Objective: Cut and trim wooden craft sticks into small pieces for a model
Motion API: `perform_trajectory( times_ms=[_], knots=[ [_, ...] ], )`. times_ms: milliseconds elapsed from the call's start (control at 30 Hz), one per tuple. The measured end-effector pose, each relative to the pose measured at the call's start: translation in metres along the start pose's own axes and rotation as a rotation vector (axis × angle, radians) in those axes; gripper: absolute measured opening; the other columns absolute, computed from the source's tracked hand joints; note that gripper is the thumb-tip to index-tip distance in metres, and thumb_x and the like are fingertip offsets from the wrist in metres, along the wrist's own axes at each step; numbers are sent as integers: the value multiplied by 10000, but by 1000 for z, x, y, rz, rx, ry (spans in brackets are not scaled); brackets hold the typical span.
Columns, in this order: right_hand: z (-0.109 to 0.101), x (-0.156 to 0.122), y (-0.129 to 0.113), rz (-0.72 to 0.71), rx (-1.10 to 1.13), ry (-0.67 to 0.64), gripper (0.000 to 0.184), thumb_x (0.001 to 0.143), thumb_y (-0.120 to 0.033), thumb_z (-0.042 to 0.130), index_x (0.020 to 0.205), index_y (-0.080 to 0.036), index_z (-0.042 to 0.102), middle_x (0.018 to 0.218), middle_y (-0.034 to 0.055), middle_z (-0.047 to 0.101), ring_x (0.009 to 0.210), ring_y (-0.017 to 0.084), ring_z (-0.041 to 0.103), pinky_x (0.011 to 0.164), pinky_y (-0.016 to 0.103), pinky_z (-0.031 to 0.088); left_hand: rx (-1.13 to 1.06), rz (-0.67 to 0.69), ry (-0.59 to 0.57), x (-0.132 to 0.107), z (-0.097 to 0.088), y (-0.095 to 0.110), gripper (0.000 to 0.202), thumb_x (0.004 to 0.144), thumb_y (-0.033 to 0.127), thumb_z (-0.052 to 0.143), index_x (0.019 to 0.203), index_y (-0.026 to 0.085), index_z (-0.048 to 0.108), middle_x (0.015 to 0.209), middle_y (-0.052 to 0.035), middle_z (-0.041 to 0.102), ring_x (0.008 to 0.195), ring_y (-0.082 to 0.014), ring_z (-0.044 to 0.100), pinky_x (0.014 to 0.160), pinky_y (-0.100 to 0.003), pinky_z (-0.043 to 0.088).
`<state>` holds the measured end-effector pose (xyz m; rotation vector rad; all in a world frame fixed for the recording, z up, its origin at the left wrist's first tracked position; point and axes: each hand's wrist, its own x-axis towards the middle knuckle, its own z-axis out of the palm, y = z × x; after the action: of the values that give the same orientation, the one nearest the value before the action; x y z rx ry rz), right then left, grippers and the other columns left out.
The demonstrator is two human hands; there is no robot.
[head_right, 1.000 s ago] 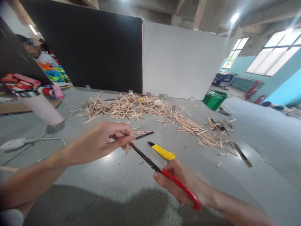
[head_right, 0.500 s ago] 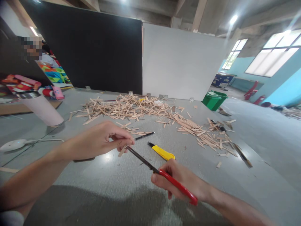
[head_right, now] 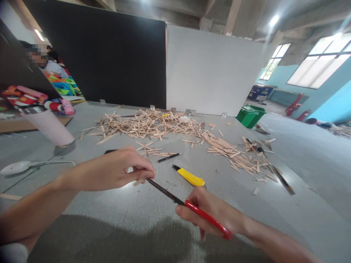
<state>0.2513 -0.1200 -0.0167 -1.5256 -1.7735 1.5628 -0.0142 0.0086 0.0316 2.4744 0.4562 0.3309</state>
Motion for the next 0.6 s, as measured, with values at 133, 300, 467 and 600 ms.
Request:
perform_trajectory(
  times_ms=[133,300,467,600],
  knots=[
    [2,1,2,8,-100,-24,623,996,-637,539,572,-228,336,529,-73,331,470,78,414,499,205,517,39,-19,-28,-1,0,1,341,1075,301,525,799,231,713,620,27,635,556,-117,548,578,-241,389],
    [3,3,7,11,-59,-4,659,970,-683,605,576,-229,334,526,-85,313,431,59,390,419,153,455,88,-19,-56,-1,1,-1,312,1084,297,523,852,230,721,662,28,662,604,-121,577,627,-245,393],
    [-4,11,14,-11,-12,-63,725,1036,-670,518,490,-211,385,421,-53,392,341,48,404,341,136,341,165,-9,6,7,6,-8,335,1092,270,507,812,211,680,686,33,649,601,-119,540,647,-267,356],
    [-11,28,34,82,150,-89,693,1081,-582,434,498,-208,461,357,-45,426,275,57,402,290,130,295,181,44,34,20,9,-21,369,1064,170,487,725,196,633,643,40,585,598,-115,526,668,-276,345]
  ],
)
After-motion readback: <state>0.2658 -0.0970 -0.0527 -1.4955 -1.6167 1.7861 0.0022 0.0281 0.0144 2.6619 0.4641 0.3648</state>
